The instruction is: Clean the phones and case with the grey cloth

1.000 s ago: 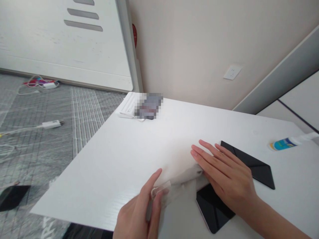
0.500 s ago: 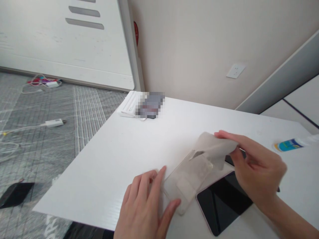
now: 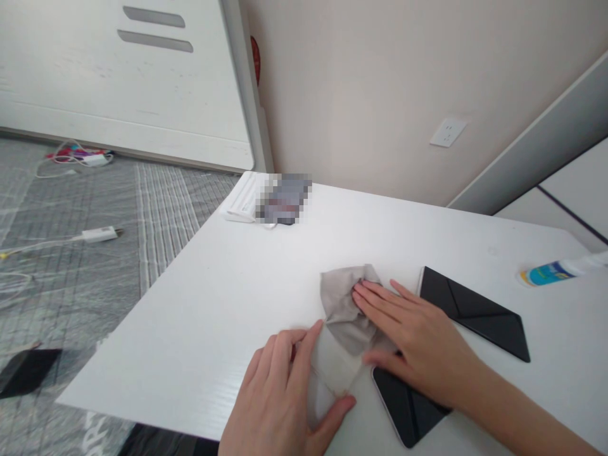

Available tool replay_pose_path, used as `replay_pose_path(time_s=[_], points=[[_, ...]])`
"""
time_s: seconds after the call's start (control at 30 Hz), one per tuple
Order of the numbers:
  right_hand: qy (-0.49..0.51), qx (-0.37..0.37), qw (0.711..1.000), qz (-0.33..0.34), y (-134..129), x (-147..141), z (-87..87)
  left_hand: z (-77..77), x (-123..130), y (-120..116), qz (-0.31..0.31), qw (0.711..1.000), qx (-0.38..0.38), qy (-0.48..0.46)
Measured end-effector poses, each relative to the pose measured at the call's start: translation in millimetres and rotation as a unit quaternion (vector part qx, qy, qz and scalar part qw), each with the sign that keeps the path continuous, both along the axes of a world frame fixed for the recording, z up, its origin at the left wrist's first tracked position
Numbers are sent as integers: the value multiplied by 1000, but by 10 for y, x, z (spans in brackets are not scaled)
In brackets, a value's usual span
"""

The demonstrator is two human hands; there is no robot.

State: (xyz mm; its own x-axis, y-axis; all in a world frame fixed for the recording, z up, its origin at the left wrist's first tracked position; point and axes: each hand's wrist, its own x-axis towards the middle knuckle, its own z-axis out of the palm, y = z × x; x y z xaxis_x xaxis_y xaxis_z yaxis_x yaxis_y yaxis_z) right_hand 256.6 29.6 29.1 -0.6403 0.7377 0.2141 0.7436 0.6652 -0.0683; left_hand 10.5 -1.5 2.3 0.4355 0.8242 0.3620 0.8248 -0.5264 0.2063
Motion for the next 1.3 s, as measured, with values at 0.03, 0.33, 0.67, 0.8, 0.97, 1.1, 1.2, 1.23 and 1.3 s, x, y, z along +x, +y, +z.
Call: replay_pose_path(time_s=[0.03, 0.33, 0.67, 0.8, 0.97, 1.1, 1.2, 1.23, 1.3], points=[[-3, -8, 1000, 29, -6, -3, -12, -1, 2, -3, 0, 1000, -3, -2], [31, -23, 998, 56, -23, -67, -12, 6, 0, 16, 9, 1000, -4, 6], [4, 42, 996, 83, 82, 179, 88, -9, 5, 10, 15, 999, -27, -20], [-11, -24, 981, 190, -29, 90, 16, -14, -7, 14, 4, 1000, -23, -21], [31, -65, 995, 62, 98, 131, 1, -10, -6, 14, 18, 999, -22, -23], [41, -134, 969, 203, -7, 24, 112, -19, -4, 24, -1, 1000, -14, -24], [67, -85, 976, 187, -35, 101, 185, -15, -5, 29, 6, 999, -23, -28], [73, -50, 981, 171, -3, 167, 187, -12, -7, 29, 12, 999, -27, -29], [62, 16, 989, 132, 109, 314, 157, -8, -12, 25, 16, 999, -35, -34]])
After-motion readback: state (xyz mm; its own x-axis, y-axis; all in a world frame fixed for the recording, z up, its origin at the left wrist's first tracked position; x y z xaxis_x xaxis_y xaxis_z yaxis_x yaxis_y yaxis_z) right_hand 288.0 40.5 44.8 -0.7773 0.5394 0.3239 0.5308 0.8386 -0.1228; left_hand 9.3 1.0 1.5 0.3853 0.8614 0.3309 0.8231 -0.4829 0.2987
